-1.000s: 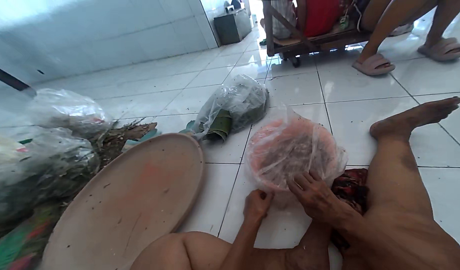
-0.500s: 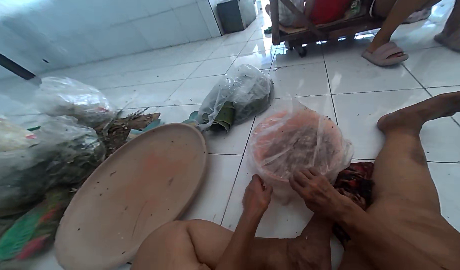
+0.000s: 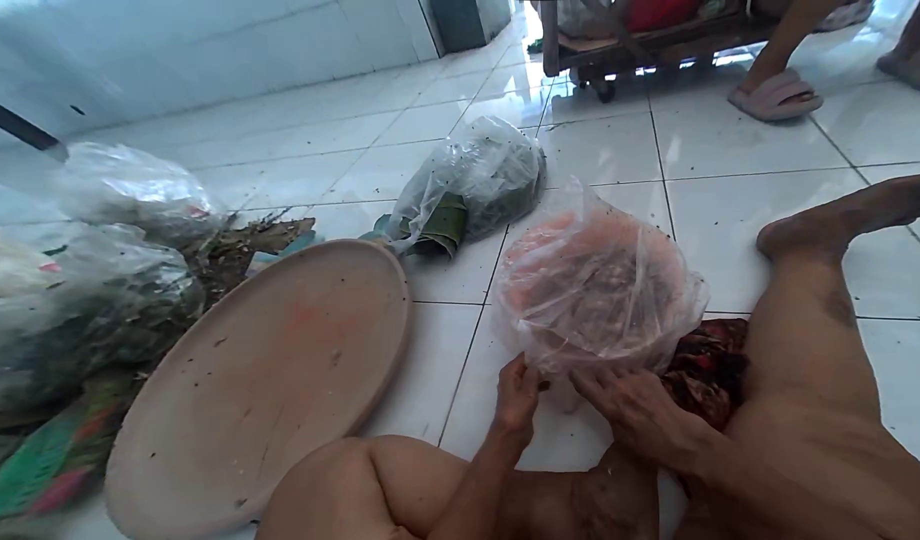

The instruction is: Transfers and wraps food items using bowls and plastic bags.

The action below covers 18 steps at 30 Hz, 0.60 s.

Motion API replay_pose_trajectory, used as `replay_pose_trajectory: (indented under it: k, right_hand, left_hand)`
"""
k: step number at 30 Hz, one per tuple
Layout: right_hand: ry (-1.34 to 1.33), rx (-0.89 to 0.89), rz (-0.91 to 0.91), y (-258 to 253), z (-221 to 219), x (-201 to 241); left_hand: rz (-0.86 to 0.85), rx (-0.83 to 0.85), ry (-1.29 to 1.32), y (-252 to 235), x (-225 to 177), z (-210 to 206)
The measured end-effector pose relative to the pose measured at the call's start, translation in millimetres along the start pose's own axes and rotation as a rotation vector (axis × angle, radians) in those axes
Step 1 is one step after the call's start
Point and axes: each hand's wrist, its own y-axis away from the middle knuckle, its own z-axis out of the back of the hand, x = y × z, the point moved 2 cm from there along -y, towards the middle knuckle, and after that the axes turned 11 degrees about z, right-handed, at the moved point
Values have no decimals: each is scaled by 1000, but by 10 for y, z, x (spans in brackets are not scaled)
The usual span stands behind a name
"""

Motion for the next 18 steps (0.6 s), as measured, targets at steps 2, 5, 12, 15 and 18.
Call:
replay_pose_trajectory:
  k: [2, 5, 12, 15, 18]
  right_hand:
    - [15, -67, 18, -36, -29, -99]
    - [36, -127, 58, -78, 4, -94]
    - [69, -350, 80, 25, 182, -132]
    - [83, -451, 79, 64, 258, -186]
    - [50, -522, 127, 85, 335, -107]
  left_hand:
    - [-78, 87, 13, 53, -93, 12]
    - [-110, 182, -43, 144, -229, 40]
    - [-186, 217, -44, 275, -497, 182]
    - [-239, 205, 23, 354, -666, 264]
    - [-266, 194, 44, 455, -799, 292]
